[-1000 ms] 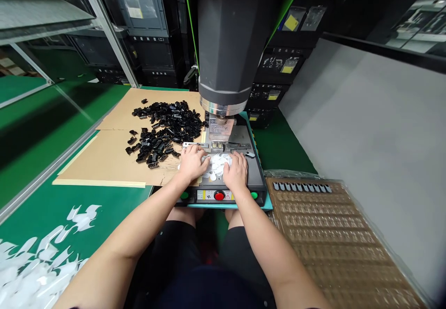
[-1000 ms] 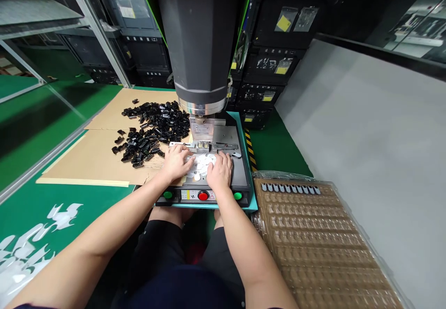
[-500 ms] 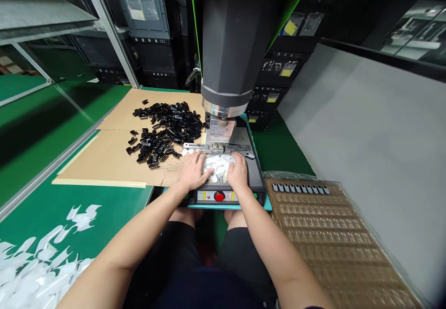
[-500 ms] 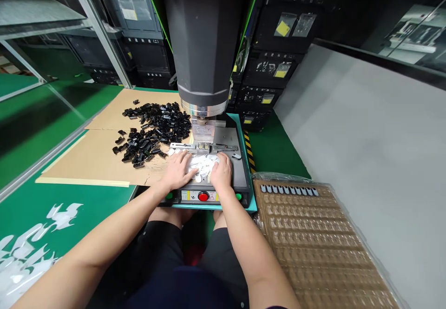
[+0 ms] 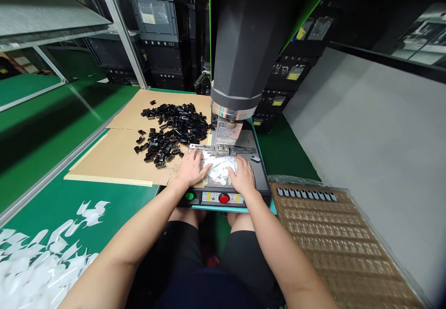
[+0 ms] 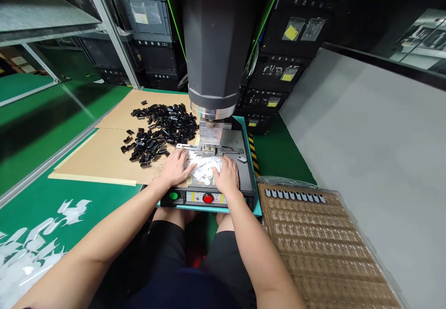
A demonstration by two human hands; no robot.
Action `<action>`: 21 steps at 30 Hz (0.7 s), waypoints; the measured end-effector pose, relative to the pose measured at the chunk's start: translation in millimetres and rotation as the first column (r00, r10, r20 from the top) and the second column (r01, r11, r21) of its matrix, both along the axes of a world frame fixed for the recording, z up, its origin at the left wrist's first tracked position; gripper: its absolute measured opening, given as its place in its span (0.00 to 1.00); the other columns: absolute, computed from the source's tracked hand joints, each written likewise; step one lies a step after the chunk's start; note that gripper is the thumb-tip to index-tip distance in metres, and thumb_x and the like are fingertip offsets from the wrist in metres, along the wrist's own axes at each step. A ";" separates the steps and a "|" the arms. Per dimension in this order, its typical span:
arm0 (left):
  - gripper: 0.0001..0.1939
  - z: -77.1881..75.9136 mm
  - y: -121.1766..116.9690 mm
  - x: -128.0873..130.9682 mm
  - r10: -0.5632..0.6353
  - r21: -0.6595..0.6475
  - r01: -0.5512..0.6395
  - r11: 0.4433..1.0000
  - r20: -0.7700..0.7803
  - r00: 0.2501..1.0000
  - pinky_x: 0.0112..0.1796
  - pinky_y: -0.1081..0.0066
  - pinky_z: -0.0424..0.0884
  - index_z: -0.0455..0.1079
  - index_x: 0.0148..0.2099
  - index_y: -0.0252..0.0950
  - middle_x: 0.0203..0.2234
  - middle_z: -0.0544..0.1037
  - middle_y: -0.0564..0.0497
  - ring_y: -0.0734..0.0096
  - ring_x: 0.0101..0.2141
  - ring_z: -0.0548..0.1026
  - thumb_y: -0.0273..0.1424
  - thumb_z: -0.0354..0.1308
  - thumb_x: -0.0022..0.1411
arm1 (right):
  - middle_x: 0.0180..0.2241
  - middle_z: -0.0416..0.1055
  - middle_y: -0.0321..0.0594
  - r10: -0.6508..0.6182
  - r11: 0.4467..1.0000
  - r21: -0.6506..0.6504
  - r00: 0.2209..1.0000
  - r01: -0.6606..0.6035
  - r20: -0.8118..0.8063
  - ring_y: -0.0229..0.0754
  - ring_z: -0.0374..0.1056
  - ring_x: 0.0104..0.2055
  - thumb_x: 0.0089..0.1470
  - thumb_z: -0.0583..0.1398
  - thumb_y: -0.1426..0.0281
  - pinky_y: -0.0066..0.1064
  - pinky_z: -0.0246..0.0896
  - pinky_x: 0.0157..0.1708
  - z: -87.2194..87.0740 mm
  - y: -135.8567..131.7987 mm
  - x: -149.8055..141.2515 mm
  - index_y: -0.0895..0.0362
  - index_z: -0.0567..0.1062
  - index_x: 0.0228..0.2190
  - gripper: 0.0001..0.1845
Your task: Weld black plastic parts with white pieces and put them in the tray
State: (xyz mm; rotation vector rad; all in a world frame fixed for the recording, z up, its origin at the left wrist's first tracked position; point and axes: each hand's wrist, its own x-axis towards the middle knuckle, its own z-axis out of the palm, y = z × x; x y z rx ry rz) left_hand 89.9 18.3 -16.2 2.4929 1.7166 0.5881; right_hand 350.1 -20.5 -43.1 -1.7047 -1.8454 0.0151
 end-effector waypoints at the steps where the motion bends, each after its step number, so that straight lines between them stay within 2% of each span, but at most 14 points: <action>1: 0.40 -0.5 -2.3 0.3 -0.008 0.002 0.008 1.000 -0.008 1.000 0.70 0.46 0.56 0.65 0.70 0.29 0.71 0.63 0.30 0.39 0.69 0.63 0.57 0.47 0.73 | 0.65 0.67 0.59 0.006 1.000 -0.003 1.000 -0.006 0.014 0.61 0.63 0.68 0.67 0.59 0.61 0.57 0.56 0.69 -0.5 -1.6 -1.9 0.60 0.71 0.61 0.27; 5: 0.38 -2.3 -13.0 5.9 -0.037 0.037 0.038 0.999 -0.013 0.999 0.69 0.47 0.56 0.66 0.69 0.31 0.66 0.70 0.32 0.41 0.66 0.66 0.56 0.47 0.74 | 0.68 0.64 0.59 0.032 0.999 -0.014 0.998 -0.031 0.057 0.63 0.57 0.72 0.66 0.60 0.55 0.60 0.48 0.72 -4.2 -7.6 -7.1 0.60 0.67 0.65 0.34; 8: 0.37 -5.9 -19.0 12.2 -0.071 0.063 0.069 0.996 0.016 0.997 0.69 0.49 0.59 0.65 0.69 0.29 0.64 0.71 0.31 0.42 0.65 0.67 0.54 0.48 0.74 | 0.71 0.59 0.60 0.044 0.998 -0.042 0.996 -0.041 0.074 0.65 0.51 0.75 0.64 0.62 0.52 0.62 0.44 0.73 -4.2 -10.2 -9.7 0.60 0.63 0.68 0.40; 13: 0.36 -10.5 -17.4 15.4 -0.120 0.094 0.111 0.989 0.096 0.988 0.68 0.50 0.62 0.64 0.70 0.33 0.65 0.70 0.34 0.45 0.66 0.67 0.54 0.50 0.74 | 0.75 0.50 0.55 0.040 0.978 -0.207 0.993 -0.016 0.115 0.64 0.41 0.79 0.62 0.62 0.47 0.60 0.35 0.76 11.0 -15.0 -14.4 0.57 0.56 0.73 0.48; 17: 0.33 -5.6 -4.8 5.9 -0.014 0.106 0.003 0.994 0.099 0.995 0.66 0.48 0.62 0.67 0.67 0.34 0.64 0.72 0.36 0.45 0.64 0.68 0.53 0.50 0.75 | 0.77 0.45 0.52 0.054 0.958 -0.286 0.990 -0.014 0.132 0.64 0.34 0.80 0.60 0.62 0.45 0.60 0.28 0.77 22.8 -19.0 -18.3 0.55 0.52 0.74 0.52; 21: 0.32 -2.5 4.9 -1.4 0.057 0.061 -0.059 0.996 0.027 0.998 0.61 0.43 0.64 0.70 0.64 0.35 0.61 0.74 0.35 0.40 0.61 0.70 0.55 0.51 0.73 | 0.77 0.43 0.51 0.065 0.953 -0.303 0.989 -0.022 0.134 0.65 0.33 0.80 0.58 0.63 0.43 0.61 0.27 0.76 25.1 -19.1 -21.9 0.54 0.53 0.75 0.55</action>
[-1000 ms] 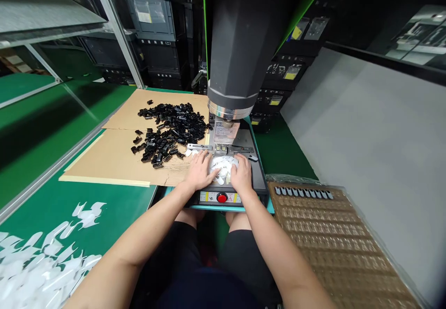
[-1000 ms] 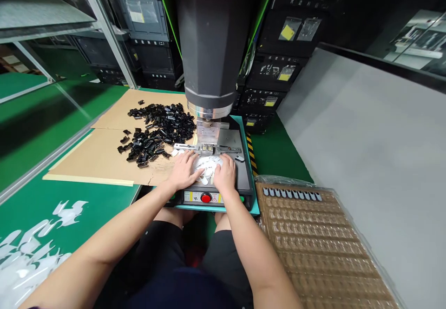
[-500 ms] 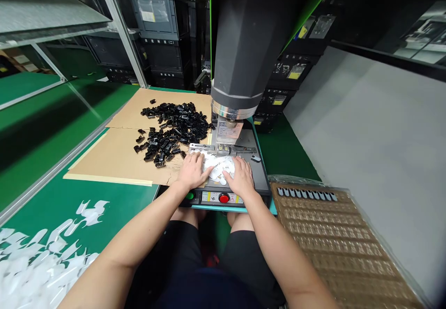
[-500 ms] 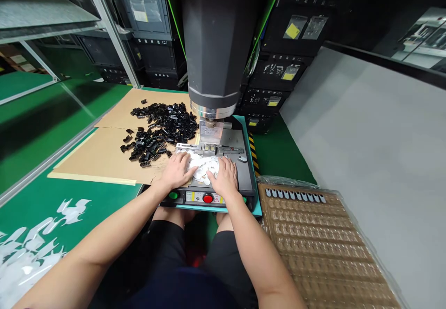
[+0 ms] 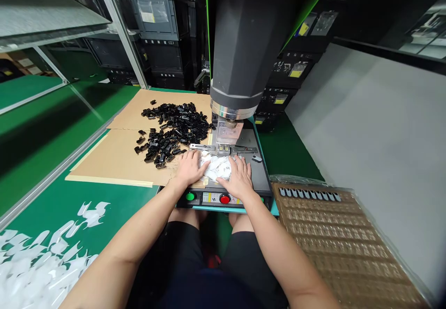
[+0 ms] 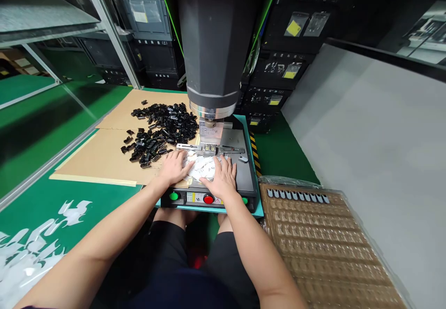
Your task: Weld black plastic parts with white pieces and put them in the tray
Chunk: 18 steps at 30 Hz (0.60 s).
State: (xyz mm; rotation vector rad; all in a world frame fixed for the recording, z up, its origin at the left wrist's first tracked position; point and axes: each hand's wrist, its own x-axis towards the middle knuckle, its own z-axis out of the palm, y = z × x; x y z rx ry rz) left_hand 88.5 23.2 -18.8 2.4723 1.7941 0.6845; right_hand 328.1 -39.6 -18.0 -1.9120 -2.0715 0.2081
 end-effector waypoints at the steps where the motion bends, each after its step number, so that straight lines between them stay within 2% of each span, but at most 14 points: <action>1: 0.32 -0.2 0.7 -0.6 0.003 -0.003 -0.003 1.000 -0.012 1.000 0.60 0.42 0.64 0.70 0.63 0.36 0.61 0.75 0.35 0.40 0.61 0.70 0.55 0.51 0.73 | 0.77 0.44 0.51 0.000 1.000 0.000 1.000 0.000 0.003 0.65 0.34 0.80 0.58 0.64 0.43 0.61 0.27 0.76 -0.1 0.3 -0.7 0.54 0.53 0.75 0.55; 6: 0.29 -4.0 -3.0 -1.4 -0.013 0.037 0.014 0.999 -0.018 1.000 0.60 0.41 0.61 0.72 0.58 0.38 0.54 0.77 0.36 0.41 0.58 0.71 0.56 0.51 0.73 | 0.77 0.44 0.53 0.005 1.000 0.013 0.999 -0.005 0.032 0.67 0.33 0.80 0.58 0.63 0.42 0.62 0.27 0.76 -1.4 0.9 -2.1 0.55 0.53 0.75 0.55; 9: 0.27 -7.4 -7.4 -0.3 -0.090 0.062 0.091 0.994 -0.010 0.996 0.63 0.43 0.60 0.71 0.58 0.37 0.51 0.76 0.36 0.44 0.57 0.71 0.54 0.51 0.74 | 0.77 0.45 0.54 0.002 1.000 0.028 0.999 -0.003 0.046 0.68 0.34 0.79 0.59 0.62 0.42 0.63 0.28 0.75 -4.1 2.6 -3.1 0.56 0.54 0.74 0.54; 12: 0.27 -10.3 -10.1 6.3 -0.147 0.051 0.146 0.988 0.020 0.989 0.61 0.46 0.65 0.70 0.58 0.36 0.51 0.75 0.36 0.45 0.56 0.72 0.53 0.51 0.75 | 0.76 0.47 0.56 -0.017 0.998 0.064 0.999 0.014 0.048 0.69 0.36 0.79 0.61 0.62 0.44 0.65 0.29 0.74 -8.2 7.1 -6.7 0.56 0.55 0.74 0.51; 18: 0.25 -12.7 -5.2 27.5 -0.083 0.019 0.081 0.997 0.092 0.992 0.54 0.44 0.71 0.70 0.54 0.35 0.47 0.74 0.35 0.41 0.51 0.73 0.53 0.54 0.73 | 0.73 0.52 0.61 -0.092 0.984 0.152 0.996 0.090 0.005 0.70 0.41 0.77 0.66 0.59 0.51 0.68 0.33 0.73 -13.8 14.5 -14.7 0.61 0.59 0.72 0.43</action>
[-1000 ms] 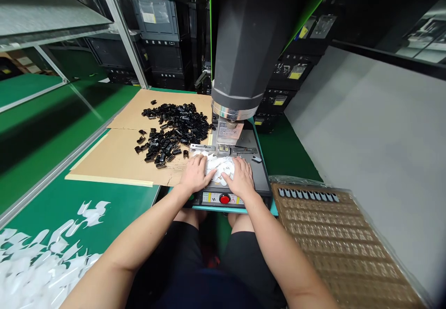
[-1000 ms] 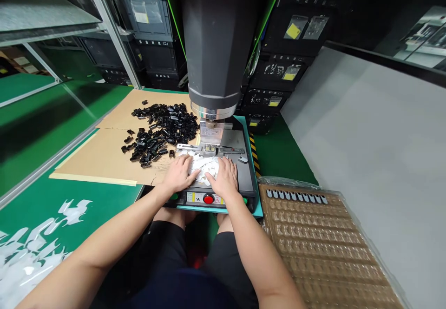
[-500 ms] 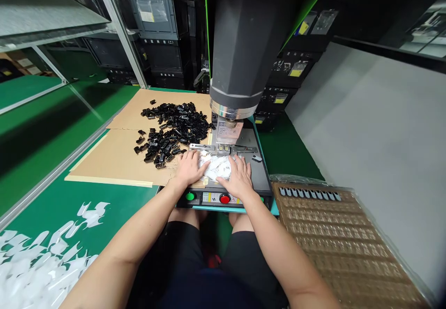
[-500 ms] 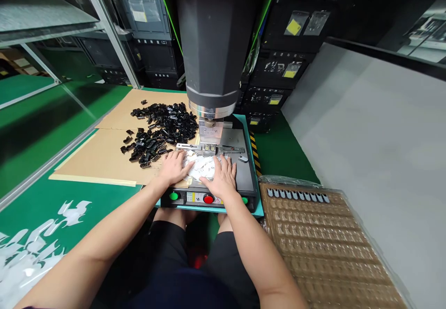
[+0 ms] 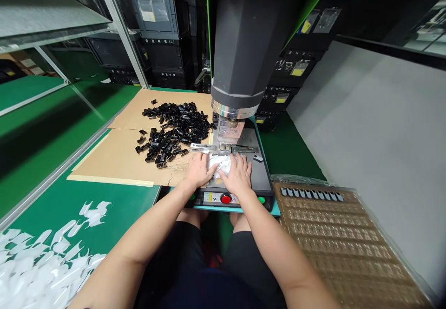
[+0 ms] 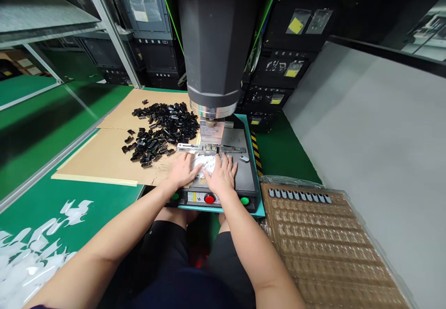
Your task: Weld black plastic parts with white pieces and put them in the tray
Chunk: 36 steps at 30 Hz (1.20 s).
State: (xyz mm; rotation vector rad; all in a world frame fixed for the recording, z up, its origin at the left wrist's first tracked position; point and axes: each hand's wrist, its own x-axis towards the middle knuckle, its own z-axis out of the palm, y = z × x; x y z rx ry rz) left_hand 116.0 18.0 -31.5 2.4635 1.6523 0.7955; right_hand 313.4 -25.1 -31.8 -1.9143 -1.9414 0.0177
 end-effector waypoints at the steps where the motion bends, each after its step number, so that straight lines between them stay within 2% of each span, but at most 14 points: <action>1: 0.25 0.3 1.2 0.8 0.011 -0.002 -0.011 1.000 0.030 0.999 0.55 0.44 0.71 0.70 0.54 0.36 0.48 0.73 0.35 0.41 0.51 0.73 0.52 0.55 0.72 | 0.73 0.53 0.61 -0.001 1.000 0.018 1.000 0.002 -0.012 0.70 0.42 0.77 0.66 0.59 0.51 0.68 0.34 0.73 -0.5 -0.4 0.6 0.61 0.59 0.71 0.42; 5: 0.23 3.3 0.2 -10.5 0.003 0.019 -0.007 1.000 0.198 0.980 0.59 0.46 0.71 0.68 0.58 0.36 0.53 0.72 0.36 0.44 0.56 0.73 0.49 0.55 0.74 | 0.72 0.56 0.59 0.054 0.992 0.117 0.996 -0.045 -0.072 0.67 0.43 0.77 0.65 0.60 0.54 0.66 0.39 0.74 -1.6 -7.6 10.8 0.60 0.62 0.70 0.39; 8: 0.21 6.4 -10.0 -26.6 -0.053 0.061 0.039 0.997 0.257 0.965 0.61 0.46 0.69 0.68 0.60 0.38 0.56 0.72 0.37 0.47 0.60 0.71 0.47 0.56 0.74 | 0.71 0.59 0.55 0.138 0.974 0.198 0.983 -0.113 -0.118 0.62 0.46 0.77 0.66 0.59 0.59 0.62 0.46 0.74 -0.2 -17.3 21.6 0.57 0.65 0.68 0.34; 12: 0.25 9.7 -31.8 -37.3 -0.209 0.073 0.199 0.977 0.180 0.961 0.63 0.47 0.68 0.67 0.64 0.42 0.58 0.73 0.40 0.48 0.64 0.69 0.47 0.60 0.72 | 0.68 0.63 0.50 0.264 0.942 0.250 0.953 -0.223 -0.146 0.57 0.49 0.76 0.66 0.59 0.64 0.55 0.52 0.73 3.7 -30.9 30.3 0.54 0.71 0.63 0.26; 15: 0.31 9.9 -42.3 -31.9 -0.276 0.048 0.274 0.961 0.066 0.959 0.66 0.44 0.63 0.65 0.68 0.43 0.63 0.70 0.39 0.44 0.69 0.63 0.51 0.62 0.70 | 0.68 0.64 0.49 0.302 0.937 0.224 0.944 -0.267 -0.137 0.57 0.49 0.76 0.63 0.62 0.64 0.56 0.53 0.73 4.4 -37.0 31.8 0.53 0.71 0.62 0.27; 21: 0.40 5.1 -30.7 -6.9 -0.280 0.027 0.281 0.959 -0.029 0.960 0.70 0.39 0.53 0.60 0.72 0.39 0.68 0.66 0.35 0.40 0.72 0.56 0.55 0.60 0.69 | 0.70 0.60 0.53 0.208 0.970 0.143 0.975 -0.196 -0.075 0.60 0.45 0.77 0.63 0.62 0.61 0.58 0.49 0.73 2.6 -34.1 36.5 0.56 0.65 0.67 0.34; 25: 0.43 2.3 -16.1 8.3 -0.292 0.013 0.293 0.956 -0.042 0.955 0.71 0.36 0.48 0.59 0.74 0.37 0.69 0.64 0.33 0.38 0.73 0.54 0.56 0.61 0.67 | 0.73 0.54 0.56 0.173 0.985 0.015 0.984 -0.174 0.045 0.62 0.39 0.78 0.63 0.61 0.58 0.60 0.38 0.74 5.2 -21.8 39.9 0.58 0.59 0.71 0.41; 29: 0.43 0.1 -4.0 22.1 -0.259 0.005 0.259 0.966 -0.029 0.965 0.71 0.35 0.47 0.59 0.74 0.37 0.68 0.65 0.33 0.38 0.73 0.53 0.57 0.60 0.68 | 0.74 0.52 0.57 0.164 0.986 -0.052 0.983 -0.159 0.088 0.62 0.37 0.79 0.65 0.59 0.60 0.59 0.32 0.75 7.5 -3.3 40.8 0.60 0.56 0.72 0.41; 33: 0.42 3.7 0.4 26.3 -0.234 0.005 0.234 0.972 0.002 0.972 0.70 0.35 0.47 0.60 0.73 0.37 0.65 0.67 0.34 0.38 0.73 0.53 0.57 0.60 0.67 | 0.74 0.53 0.55 0.133 0.990 -0.054 0.990 -0.130 0.048 0.61 0.39 0.78 0.65 0.59 0.59 0.58 0.34 0.74 10.0 6.3 43.2 0.60 0.58 0.72 0.40; 36: 0.42 8.6 -3.9 11.8 -0.240 0.020 0.239 0.971 0.058 0.969 0.70 0.38 0.50 0.60 0.72 0.38 0.65 0.67 0.35 0.39 0.73 0.53 0.57 0.62 0.66 | 0.72 0.56 0.54 0.149 0.989 0.011 0.989 -0.149 0.001 0.60 0.42 0.77 0.64 0.60 0.57 0.55 0.40 0.73 12.0 1.1 46.7 0.58 0.62 0.70 0.39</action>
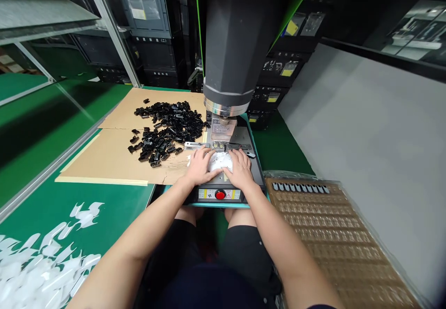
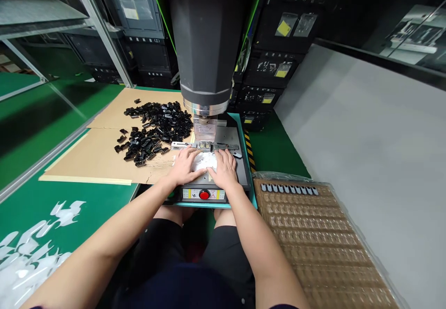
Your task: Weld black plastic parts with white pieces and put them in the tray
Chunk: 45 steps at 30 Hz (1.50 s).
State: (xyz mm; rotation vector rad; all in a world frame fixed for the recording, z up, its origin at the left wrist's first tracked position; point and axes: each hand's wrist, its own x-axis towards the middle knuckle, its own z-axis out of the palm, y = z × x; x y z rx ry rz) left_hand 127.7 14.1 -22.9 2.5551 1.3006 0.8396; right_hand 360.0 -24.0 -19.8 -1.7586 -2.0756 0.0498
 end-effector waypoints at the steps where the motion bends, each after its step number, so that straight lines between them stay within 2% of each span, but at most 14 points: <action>1: 0.42 1.0 -2.5 -8.7 0.005 0.003 -0.005 1.000 0.019 1.000 0.70 0.39 0.51 0.60 0.72 0.38 0.66 0.66 0.35 0.40 0.73 0.54 0.56 0.63 0.66 | 0.71 0.58 0.53 0.013 1.000 0.029 1.000 -0.012 -0.019 0.59 0.44 0.76 0.64 0.60 0.57 0.54 0.43 0.72 0.4 -2.9 1.0 0.57 0.63 0.69 0.37; 7: 0.39 -2.8 -20.3 -65.1 0.053 0.033 -0.054 0.998 0.020 0.998 0.70 0.41 0.55 0.62 0.70 0.40 0.65 0.67 0.36 0.40 0.73 0.55 0.51 0.66 0.64 | 0.66 0.67 0.50 0.040 0.994 0.108 0.996 -0.032 -0.074 0.58 0.51 0.72 0.64 0.60 0.62 0.52 0.49 0.69 -1.8 -9.4 0.0 0.55 0.74 0.60 0.25; 11: 0.29 -4.4 -27.2 -72.3 0.057 0.043 -0.057 0.997 0.004 0.998 0.69 0.42 0.56 0.68 0.65 0.42 0.63 0.70 0.39 0.43 0.72 0.56 0.47 0.64 0.67 | 0.63 0.69 0.50 0.021 0.992 0.125 0.997 -0.012 -0.069 0.58 0.53 0.71 0.65 0.59 0.65 0.52 0.49 0.68 -5.2 -7.3 -1.1 0.55 0.77 0.57 0.22; 14: 0.22 -1.2 -29.7 -65.1 0.031 0.033 -0.031 0.999 0.001 1.000 0.69 0.43 0.57 0.73 0.59 0.44 0.61 0.72 0.41 0.45 0.71 0.59 0.46 0.64 0.68 | 0.61 0.70 0.49 -0.002 0.991 0.132 0.999 0.009 -0.052 0.59 0.54 0.69 0.64 0.58 0.67 0.52 0.49 0.67 -6.9 -8.6 -0.2 0.53 0.76 0.59 0.23; 16: 0.20 2.6 -31.9 -57.6 0.011 0.017 -0.011 1.000 -0.003 1.000 0.69 0.43 0.58 0.73 0.57 0.45 0.60 0.73 0.42 0.46 0.71 0.59 0.46 0.64 0.68 | 0.60 0.71 0.50 -0.036 0.989 0.141 0.998 0.044 -0.058 0.59 0.55 0.67 0.63 0.59 0.66 0.51 0.50 0.66 -7.4 -9.8 0.0 0.54 0.75 0.59 0.23; 21: 0.21 13.7 -37.6 -28.9 -0.072 0.037 0.073 0.997 -0.040 0.997 0.70 0.43 0.54 0.73 0.60 0.45 0.61 0.74 0.44 0.46 0.72 0.58 0.46 0.61 0.70 | 0.53 0.73 0.52 -0.118 0.978 0.158 0.988 0.133 -0.098 0.59 0.60 0.60 0.63 0.59 0.65 0.49 0.55 0.60 -7.5 -10.5 -2.4 0.55 0.77 0.47 0.13; 25: 0.19 16.4 -36.4 -4.7 -0.143 0.054 0.148 0.987 -0.090 0.986 0.71 0.41 0.51 0.74 0.62 0.46 0.59 0.77 0.45 0.46 0.71 0.61 0.43 0.59 0.72 | 0.50 0.74 0.51 -0.117 0.978 0.164 0.988 0.133 -0.100 0.58 0.62 0.58 0.65 0.58 0.66 0.47 0.56 0.59 -5.8 -12.4 -4.0 0.55 0.77 0.44 0.11; 31: 0.14 14.3 -32.7 3.5 -0.102 0.054 0.106 0.993 -0.074 0.992 0.71 0.42 0.52 0.76 0.57 0.44 0.55 0.79 0.45 0.49 0.69 0.64 0.36 0.57 0.73 | 0.49 0.76 0.48 -0.110 0.981 0.151 0.992 0.119 -0.064 0.54 0.64 0.55 0.69 0.54 0.68 0.44 0.56 0.58 -2.7 -16.4 -2.0 0.53 0.78 0.42 0.13; 36: 0.13 16.8 -21.8 16.2 -0.108 0.075 0.112 0.991 -0.056 0.993 0.69 0.41 0.55 0.76 0.55 0.43 0.54 0.80 0.44 0.47 0.67 0.66 0.39 0.58 0.73 | 0.50 0.76 0.48 -0.133 0.977 0.156 0.985 0.149 -0.111 0.54 0.65 0.55 0.68 0.56 0.66 0.44 0.57 0.58 -3.5 -13.5 -0.1 0.53 0.78 0.45 0.12; 40: 0.10 18.4 -9.9 34.9 -0.119 0.091 0.131 0.987 -0.129 0.985 0.64 0.39 0.58 0.78 0.48 0.40 0.48 0.81 0.40 0.42 0.63 0.69 0.39 0.60 0.71 | 0.50 0.76 0.50 -0.133 0.980 0.139 0.987 0.144 -0.085 0.57 0.63 0.57 0.63 0.60 0.66 0.46 0.57 0.58 -4.1 -11.7 -1.8 0.55 0.78 0.46 0.12; 45: 0.13 21.8 -6.7 43.5 -0.120 0.063 0.130 0.990 -0.142 0.983 0.62 0.39 0.60 0.79 0.41 0.40 0.42 0.81 0.40 0.43 0.60 0.70 0.36 0.54 0.74 | 0.50 0.77 0.49 -0.117 0.983 0.130 0.990 0.128 -0.084 0.56 0.64 0.57 0.65 0.57 0.67 0.46 0.58 0.58 -3.7 -13.3 -2.2 0.54 0.80 0.45 0.12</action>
